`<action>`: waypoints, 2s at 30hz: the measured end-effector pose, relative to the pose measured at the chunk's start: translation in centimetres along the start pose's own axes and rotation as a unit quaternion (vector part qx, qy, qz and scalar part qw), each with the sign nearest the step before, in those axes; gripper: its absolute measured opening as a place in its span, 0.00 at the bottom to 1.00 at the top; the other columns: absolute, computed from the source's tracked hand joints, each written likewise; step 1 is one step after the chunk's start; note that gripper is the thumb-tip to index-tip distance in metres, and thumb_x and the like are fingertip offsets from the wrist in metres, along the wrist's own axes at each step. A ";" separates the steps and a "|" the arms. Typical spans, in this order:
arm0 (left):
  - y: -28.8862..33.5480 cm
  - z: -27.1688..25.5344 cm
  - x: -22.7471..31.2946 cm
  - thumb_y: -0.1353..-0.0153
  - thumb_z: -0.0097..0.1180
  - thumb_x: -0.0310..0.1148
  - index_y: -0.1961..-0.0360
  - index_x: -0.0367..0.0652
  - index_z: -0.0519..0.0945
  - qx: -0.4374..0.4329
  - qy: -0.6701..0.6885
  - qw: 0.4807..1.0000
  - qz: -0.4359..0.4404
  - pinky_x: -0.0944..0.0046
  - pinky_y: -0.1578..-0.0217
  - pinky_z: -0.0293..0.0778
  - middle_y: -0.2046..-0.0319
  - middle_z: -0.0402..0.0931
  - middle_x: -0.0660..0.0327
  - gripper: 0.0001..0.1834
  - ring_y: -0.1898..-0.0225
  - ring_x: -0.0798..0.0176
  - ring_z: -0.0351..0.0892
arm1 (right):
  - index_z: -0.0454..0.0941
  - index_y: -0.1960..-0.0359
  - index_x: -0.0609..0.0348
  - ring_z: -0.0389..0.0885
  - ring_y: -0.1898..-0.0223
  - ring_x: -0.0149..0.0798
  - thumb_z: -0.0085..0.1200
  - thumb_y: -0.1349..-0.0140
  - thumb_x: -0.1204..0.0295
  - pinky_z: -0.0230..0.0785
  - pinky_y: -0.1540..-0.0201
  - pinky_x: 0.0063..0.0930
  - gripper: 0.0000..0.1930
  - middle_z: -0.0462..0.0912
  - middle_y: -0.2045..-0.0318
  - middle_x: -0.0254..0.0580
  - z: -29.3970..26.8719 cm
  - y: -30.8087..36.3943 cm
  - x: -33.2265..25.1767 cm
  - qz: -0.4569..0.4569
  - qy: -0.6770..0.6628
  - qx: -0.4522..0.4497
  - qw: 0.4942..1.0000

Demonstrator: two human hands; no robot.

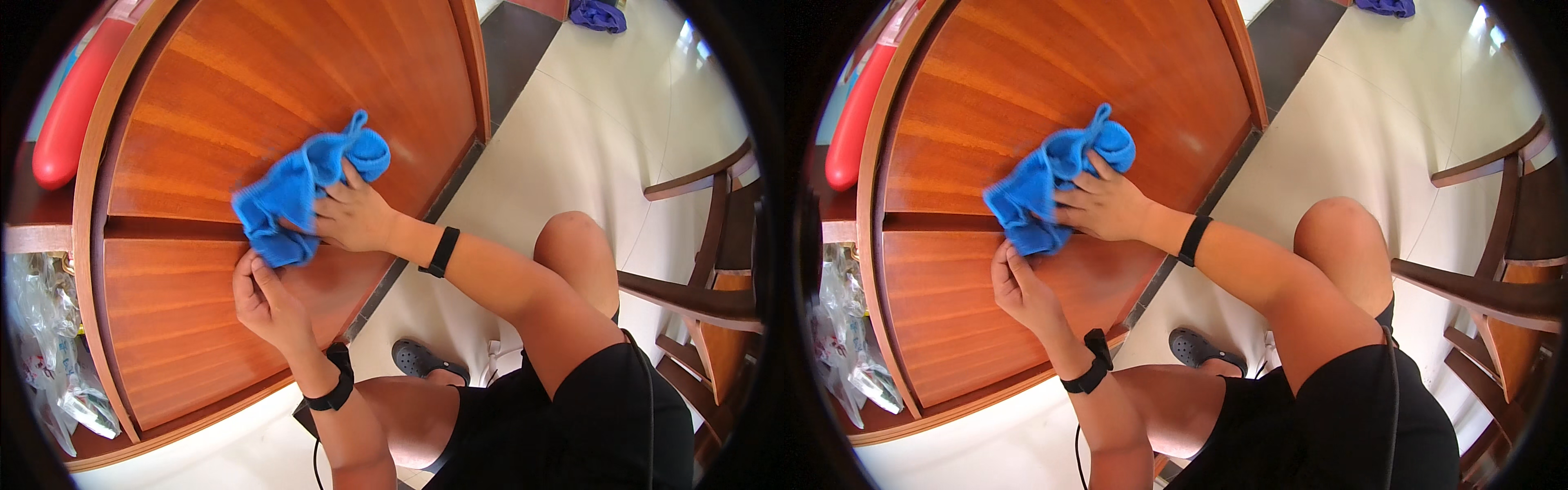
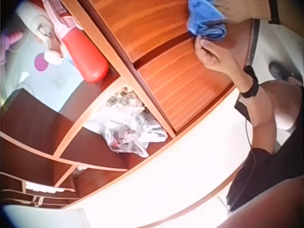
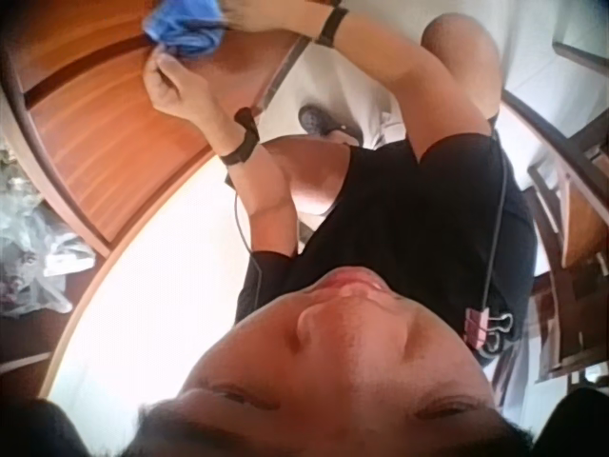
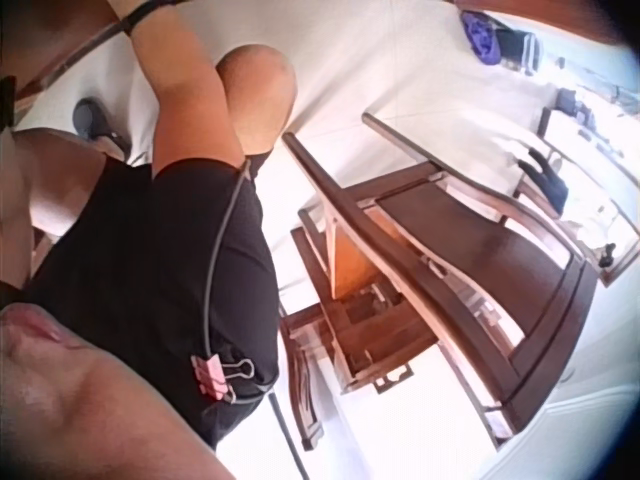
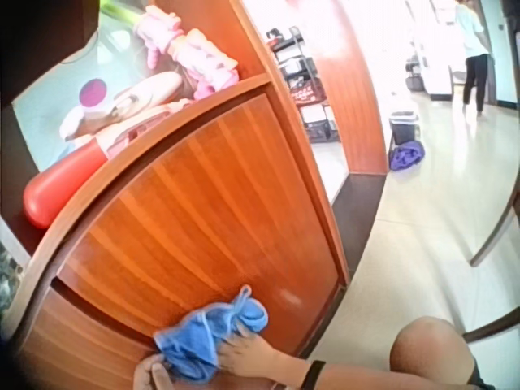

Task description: The person wipes the exterior surfaces and doors of a wooden cabinet using a blue cloth.

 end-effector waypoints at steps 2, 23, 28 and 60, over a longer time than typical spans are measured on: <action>0.0 0.7 0.1 0.27 0.50 0.29 0.52 0.33 0.83 0.009 -0.030 1.000 0.006 0.72 0.64 0.72 0.63 0.83 0.60 0.13 0.68 0.72 0.74 | 0.81 0.47 0.29 0.69 0.37 0.40 0.61 0.46 0.61 0.45 0.26 0.58 0.21 0.77 0.46 0.20 1.5 3.8 0.3 -0.036 0.034 -0.035 0.998; -0.5 -1.5 0.5 0.28 0.52 0.28 0.55 0.33 0.83 0.054 0.049 0.997 0.014 0.72 0.61 0.75 0.63 0.83 0.58 0.10 0.63 0.71 0.79 | 0.83 0.59 0.21 0.68 0.51 0.40 0.59 0.52 0.71 0.59 0.55 0.41 0.20 0.78 0.51 0.23 -2.2 -3.6 -1.2 -0.024 -0.021 0.133 0.991; -0.4 -1.1 0.1 0.30 0.54 0.27 0.58 0.33 0.83 0.047 0.072 0.996 -0.017 0.73 0.66 0.74 0.66 0.83 0.58 0.09 0.70 0.71 0.79 | 0.82 0.57 0.28 0.69 0.51 0.46 0.59 0.50 0.69 0.62 0.51 0.44 0.18 0.76 0.51 0.32 3.9 10.7 0.6 -0.036 0.058 -0.044 0.997; 0.0 -1.3 -1.1 0.30 0.56 0.27 0.56 0.34 0.84 0.026 0.015 0.999 -0.037 0.74 0.66 0.73 0.66 0.84 0.58 0.09 0.69 0.72 0.79 | 0.72 0.73 0.48 0.71 0.84 0.46 0.38 0.33 0.78 0.60 0.87 0.47 0.12 0.72 0.80 0.45 6.0 27.9 20.1 0.809 -0.310 0.234 0.441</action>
Point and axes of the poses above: each hand's wrist, its own y-axis away from the middle knuckle, its own z-axis out of the palm, x = y × z, the point moved 8 cm from there along -y, towards the middle knuckle
